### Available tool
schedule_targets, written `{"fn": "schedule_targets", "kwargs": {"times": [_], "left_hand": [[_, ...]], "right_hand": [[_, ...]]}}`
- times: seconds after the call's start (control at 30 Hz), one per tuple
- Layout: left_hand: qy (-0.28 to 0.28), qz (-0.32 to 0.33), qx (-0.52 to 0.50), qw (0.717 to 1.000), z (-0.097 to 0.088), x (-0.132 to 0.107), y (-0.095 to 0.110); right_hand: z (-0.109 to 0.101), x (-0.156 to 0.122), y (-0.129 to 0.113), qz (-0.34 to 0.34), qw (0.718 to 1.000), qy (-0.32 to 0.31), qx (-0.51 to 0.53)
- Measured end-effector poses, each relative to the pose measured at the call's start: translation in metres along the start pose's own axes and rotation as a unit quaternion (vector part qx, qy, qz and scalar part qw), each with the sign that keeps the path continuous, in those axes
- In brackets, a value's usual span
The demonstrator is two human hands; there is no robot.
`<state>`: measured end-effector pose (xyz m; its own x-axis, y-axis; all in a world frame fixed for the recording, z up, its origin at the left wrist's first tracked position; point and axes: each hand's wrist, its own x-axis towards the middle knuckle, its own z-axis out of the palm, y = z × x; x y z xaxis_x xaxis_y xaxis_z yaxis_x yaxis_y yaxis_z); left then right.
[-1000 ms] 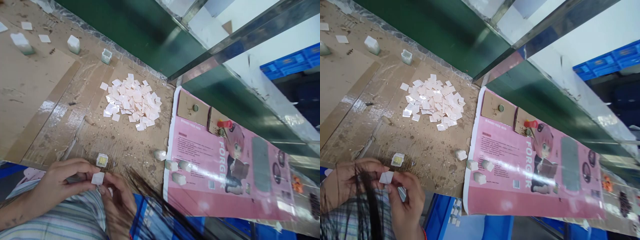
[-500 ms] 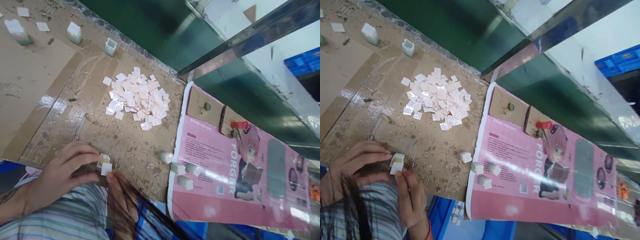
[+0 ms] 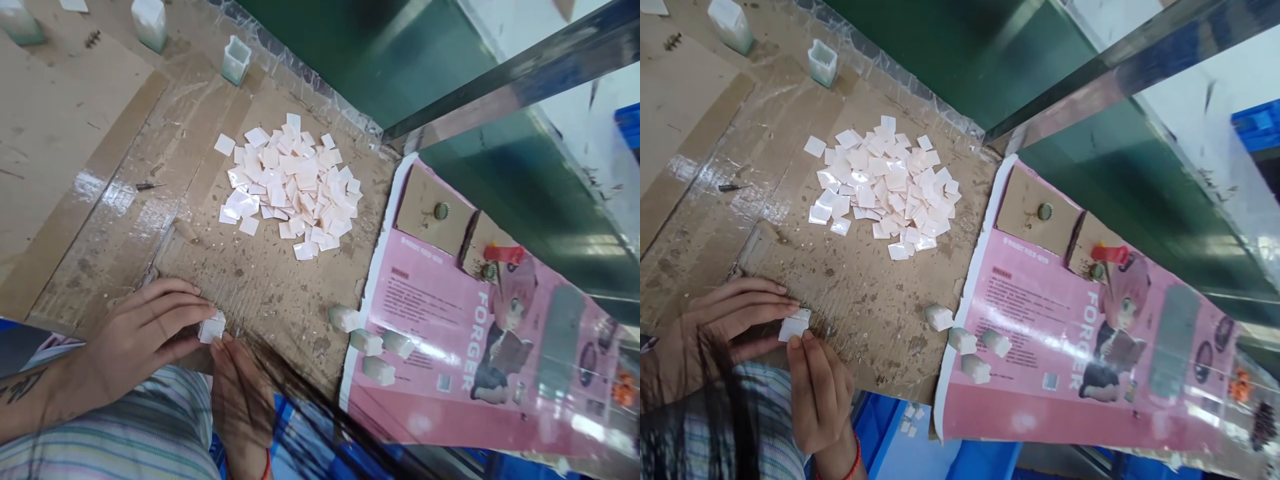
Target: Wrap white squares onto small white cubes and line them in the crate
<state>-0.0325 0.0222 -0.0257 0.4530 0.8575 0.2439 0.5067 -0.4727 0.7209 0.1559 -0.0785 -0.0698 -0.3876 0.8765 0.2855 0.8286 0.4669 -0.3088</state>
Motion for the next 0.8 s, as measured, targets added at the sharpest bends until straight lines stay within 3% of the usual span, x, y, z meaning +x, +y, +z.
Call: {"fn": "schedule_targets", "kwargs": {"times": [0.13,0.2,0.3,0.43,0.8], "left_hand": [[-0.044,-0.015,-0.020,0.999,-0.001,0.001,0.001],[-0.038,-0.019,-0.023,0.999,0.000,-0.001,0.002],[-0.014,-0.011,-0.013,1.000,0.001,-0.006,0.000],[-0.040,0.036,0.009,0.999,0.000,-0.015,-0.005],[-0.055,0.058,0.030,0.996,-0.001,-0.027,-0.006]], "right_hand": [[-0.014,0.011,-0.003,0.038,0.998,0.056,-0.014],[-0.021,0.018,-0.004,0.043,0.996,0.072,-0.013],[-0.031,0.031,-0.004,0.032,0.997,0.070,-0.014],[-0.041,0.044,-0.003,0.022,0.997,0.069,-0.018],[-0.036,0.049,0.005,0.010,0.995,0.097,0.017]]}}
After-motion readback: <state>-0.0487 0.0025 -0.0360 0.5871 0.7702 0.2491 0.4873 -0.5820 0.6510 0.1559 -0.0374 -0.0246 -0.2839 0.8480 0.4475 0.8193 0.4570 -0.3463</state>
